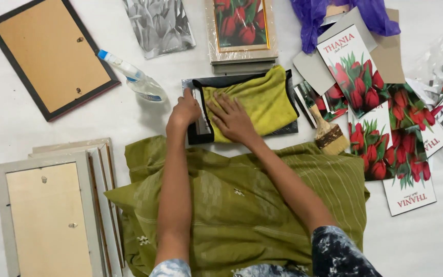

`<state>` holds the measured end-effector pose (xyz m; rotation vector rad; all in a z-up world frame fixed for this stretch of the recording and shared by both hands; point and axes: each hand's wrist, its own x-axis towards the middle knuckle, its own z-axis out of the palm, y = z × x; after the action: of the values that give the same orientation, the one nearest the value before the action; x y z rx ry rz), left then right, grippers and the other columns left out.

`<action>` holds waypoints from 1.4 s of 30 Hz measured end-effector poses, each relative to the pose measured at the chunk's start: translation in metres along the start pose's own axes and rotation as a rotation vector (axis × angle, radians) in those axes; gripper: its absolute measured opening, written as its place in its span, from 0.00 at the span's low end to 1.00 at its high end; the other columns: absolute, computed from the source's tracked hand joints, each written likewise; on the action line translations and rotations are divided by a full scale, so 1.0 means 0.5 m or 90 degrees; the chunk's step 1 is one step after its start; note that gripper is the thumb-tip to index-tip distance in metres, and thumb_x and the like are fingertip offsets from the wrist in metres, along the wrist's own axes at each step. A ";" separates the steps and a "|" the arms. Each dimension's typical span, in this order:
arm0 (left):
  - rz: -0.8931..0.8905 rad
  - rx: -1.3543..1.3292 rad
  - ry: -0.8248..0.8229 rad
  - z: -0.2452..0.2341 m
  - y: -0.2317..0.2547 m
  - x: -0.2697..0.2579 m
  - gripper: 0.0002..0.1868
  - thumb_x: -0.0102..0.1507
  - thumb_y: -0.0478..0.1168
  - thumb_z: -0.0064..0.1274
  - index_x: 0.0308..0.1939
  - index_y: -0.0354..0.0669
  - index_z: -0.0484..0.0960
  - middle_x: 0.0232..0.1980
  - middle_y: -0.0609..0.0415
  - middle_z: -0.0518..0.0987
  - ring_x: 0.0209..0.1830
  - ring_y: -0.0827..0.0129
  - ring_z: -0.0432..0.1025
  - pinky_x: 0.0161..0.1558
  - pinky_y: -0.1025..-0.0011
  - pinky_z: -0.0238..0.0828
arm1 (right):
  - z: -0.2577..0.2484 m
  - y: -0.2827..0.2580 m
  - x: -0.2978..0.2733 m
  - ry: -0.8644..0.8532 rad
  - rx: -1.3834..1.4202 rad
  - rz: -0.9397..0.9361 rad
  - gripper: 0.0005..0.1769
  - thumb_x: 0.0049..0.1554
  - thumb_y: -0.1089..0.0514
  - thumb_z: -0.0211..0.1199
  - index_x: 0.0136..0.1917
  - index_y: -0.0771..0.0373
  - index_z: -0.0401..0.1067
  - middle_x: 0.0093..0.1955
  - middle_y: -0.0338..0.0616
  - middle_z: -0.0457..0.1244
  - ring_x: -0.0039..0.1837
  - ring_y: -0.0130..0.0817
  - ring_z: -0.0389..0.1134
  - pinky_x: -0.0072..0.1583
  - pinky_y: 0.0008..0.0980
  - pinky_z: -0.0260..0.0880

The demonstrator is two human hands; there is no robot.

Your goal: Cleaning a picture frame and inserting a floral print

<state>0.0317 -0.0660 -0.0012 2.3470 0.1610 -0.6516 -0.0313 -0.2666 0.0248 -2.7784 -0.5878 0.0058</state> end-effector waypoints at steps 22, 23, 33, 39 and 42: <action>-0.011 -0.005 -0.051 -0.002 0.005 0.004 0.31 0.62 0.40 0.35 0.71 0.39 0.56 0.69 0.24 0.64 0.61 0.21 0.69 0.63 0.41 0.67 | -0.071 0.147 -0.146 0.089 -0.141 0.024 0.28 0.55 0.52 0.61 0.69 0.55 0.71 0.68 0.50 0.63 0.71 0.52 0.63 0.71 0.52 0.60; -0.015 -0.012 -0.046 -0.008 0.010 -0.008 0.32 0.61 0.38 0.35 0.71 0.38 0.56 0.70 0.24 0.63 0.62 0.21 0.68 0.64 0.40 0.67 | -0.077 0.156 -0.127 0.091 -0.219 0.113 0.35 0.52 0.55 0.59 0.73 0.61 0.67 0.71 0.56 0.61 0.73 0.57 0.60 0.71 0.55 0.57; 0.000 -0.010 -0.014 -0.051 0.051 -0.056 0.34 0.62 0.36 0.32 0.74 0.37 0.54 0.67 0.25 0.67 0.59 0.22 0.70 0.61 0.38 0.70 | 0.004 0.002 0.015 0.149 -0.101 0.203 0.35 0.63 0.43 0.55 0.80 0.55 0.59 0.81 0.50 0.53 0.80 0.55 0.52 0.77 0.60 0.44; 0.010 -0.078 0.005 -0.094 0.064 -0.075 0.32 0.67 0.42 0.30 0.74 0.30 0.51 0.56 0.21 0.75 0.58 0.23 0.71 0.59 0.36 0.67 | 0.035 -0.048 0.073 0.070 -0.073 -0.101 0.32 0.62 0.41 0.51 0.79 0.38 0.59 0.81 0.29 0.55 0.82 0.36 0.52 0.80 0.49 0.43; -0.030 -0.111 0.017 -0.103 0.072 -0.082 0.33 0.72 0.57 0.19 0.71 0.37 0.55 0.55 0.22 0.77 0.60 0.27 0.71 0.63 0.39 0.63 | 0.042 -0.049 0.126 0.123 -0.072 0.000 0.28 0.69 0.45 0.45 0.80 0.43 0.59 0.83 0.32 0.50 0.84 0.39 0.46 0.79 0.51 0.41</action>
<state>0.0273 -0.0573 0.0733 2.1902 0.2744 -0.6037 0.0153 -0.2141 0.0155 -2.8436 -0.5532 -0.3002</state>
